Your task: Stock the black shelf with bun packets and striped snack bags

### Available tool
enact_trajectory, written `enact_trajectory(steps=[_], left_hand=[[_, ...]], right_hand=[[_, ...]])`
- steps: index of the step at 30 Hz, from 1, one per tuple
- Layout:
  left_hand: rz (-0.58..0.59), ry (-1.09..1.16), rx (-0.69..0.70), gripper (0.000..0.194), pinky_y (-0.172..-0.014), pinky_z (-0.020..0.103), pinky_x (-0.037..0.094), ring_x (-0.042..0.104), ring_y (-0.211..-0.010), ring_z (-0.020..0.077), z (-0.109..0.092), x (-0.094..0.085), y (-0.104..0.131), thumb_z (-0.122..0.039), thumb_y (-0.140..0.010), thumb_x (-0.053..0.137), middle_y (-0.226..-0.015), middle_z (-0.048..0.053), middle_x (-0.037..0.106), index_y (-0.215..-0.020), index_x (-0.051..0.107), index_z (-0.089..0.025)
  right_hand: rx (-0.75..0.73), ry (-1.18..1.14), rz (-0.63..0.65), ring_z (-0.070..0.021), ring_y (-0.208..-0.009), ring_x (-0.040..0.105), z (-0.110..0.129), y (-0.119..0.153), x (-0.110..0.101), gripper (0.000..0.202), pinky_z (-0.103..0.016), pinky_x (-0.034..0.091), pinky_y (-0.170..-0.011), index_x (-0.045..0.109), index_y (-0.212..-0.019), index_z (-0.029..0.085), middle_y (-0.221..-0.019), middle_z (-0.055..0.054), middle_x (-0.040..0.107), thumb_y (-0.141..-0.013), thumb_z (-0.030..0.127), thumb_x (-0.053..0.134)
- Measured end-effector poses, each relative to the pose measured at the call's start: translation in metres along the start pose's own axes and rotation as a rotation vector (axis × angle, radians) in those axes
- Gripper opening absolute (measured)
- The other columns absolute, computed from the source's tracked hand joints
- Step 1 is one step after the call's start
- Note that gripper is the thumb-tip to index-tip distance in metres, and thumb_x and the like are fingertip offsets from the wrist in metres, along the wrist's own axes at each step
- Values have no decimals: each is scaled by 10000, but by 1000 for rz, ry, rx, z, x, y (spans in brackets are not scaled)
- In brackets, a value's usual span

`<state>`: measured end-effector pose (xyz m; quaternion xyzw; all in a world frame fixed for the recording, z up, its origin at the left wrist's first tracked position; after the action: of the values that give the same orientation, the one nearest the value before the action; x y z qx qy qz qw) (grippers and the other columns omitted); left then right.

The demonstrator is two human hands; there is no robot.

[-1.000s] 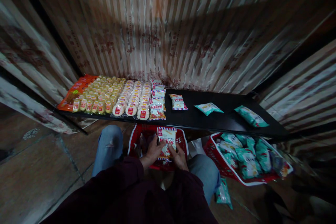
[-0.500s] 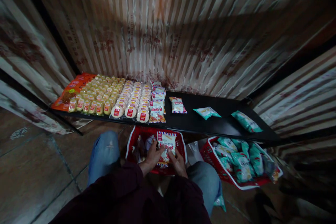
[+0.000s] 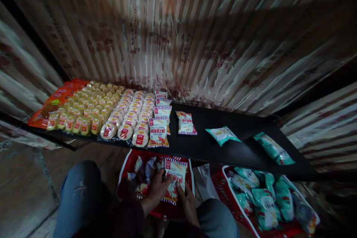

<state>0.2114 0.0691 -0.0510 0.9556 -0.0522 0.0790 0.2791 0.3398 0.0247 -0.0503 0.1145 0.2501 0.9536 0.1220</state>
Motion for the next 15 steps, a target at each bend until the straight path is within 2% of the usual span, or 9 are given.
enact_trajectory(steps=[3, 5, 9, 12, 15], left_hand=[[-37, -79, 7, 608, -998, 340, 434, 579, -1151, 288, 0, 10, -7, -658, -669, 677, -1157, 102, 680, -1047, 630, -184], [-58, -84, 1, 640, -988, 335, 441, 586, -1141, 287, -2, 15, -11, -676, -679, 651, -1167, 115, 676, -1070, 624, -169], [-85, -80, 4, 696, -986, 320, 444, 576, -1164, 288, -11, 19, -16, -683, -678, 633, -1225, 140, 649, -1121, 611, -147], [-62, -102, 35, 671, -965, 321, 456, 597, -1123, 286, -18, 21, -14, -671, -702, 609, -1179, 145, 668, -1110, 616, -138], [-17, -136, 99, 610, -949, 321, 464, 620, -1073, 272, -24, 21, -4, -635, -752, 582, -1132, 132, 687, -1114, 619, -146]], right_hand=[[39, 5, -21, -313, -948, 701, 4, -8, -12, 725, -387, 564, -801, 645, -1215, 193, -1051, -100, 749, -643, 625, 751], [73, 26, -30, -318, -938, 702, 6, -15, -17, 756, -383, 565, -793, 648, -1213, 191, -1033, -98, 754, -601, 613, 786], [56, 3, -26, -316, -939, 701, 15, -25, -18, 752, -384, 561, -803, 656, -1203, 189, -1045, -100, 751, -588, 599, 801], [44, 1, -23, -316, -912, 706, 20, -21, -15, 717, -381, 568, -770, 670, -1177, 183, -1013, -103, 758, -607, 602, 788], [9, 28, -79, -321, -848, 712, 24, -8, -15, 672, -382, 574, -722, 703, -1110, 179, -954, -102, 767, -596, 602, 793]])
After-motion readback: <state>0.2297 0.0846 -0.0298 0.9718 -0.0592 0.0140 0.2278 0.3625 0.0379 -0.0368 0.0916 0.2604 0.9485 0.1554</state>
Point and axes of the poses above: each hand's wrist, its own y-axis away from the middle knuckle, its own x-axis out of the palm, z = x × y, the point moved 7 cm from there along -y, towards the middle knuckle
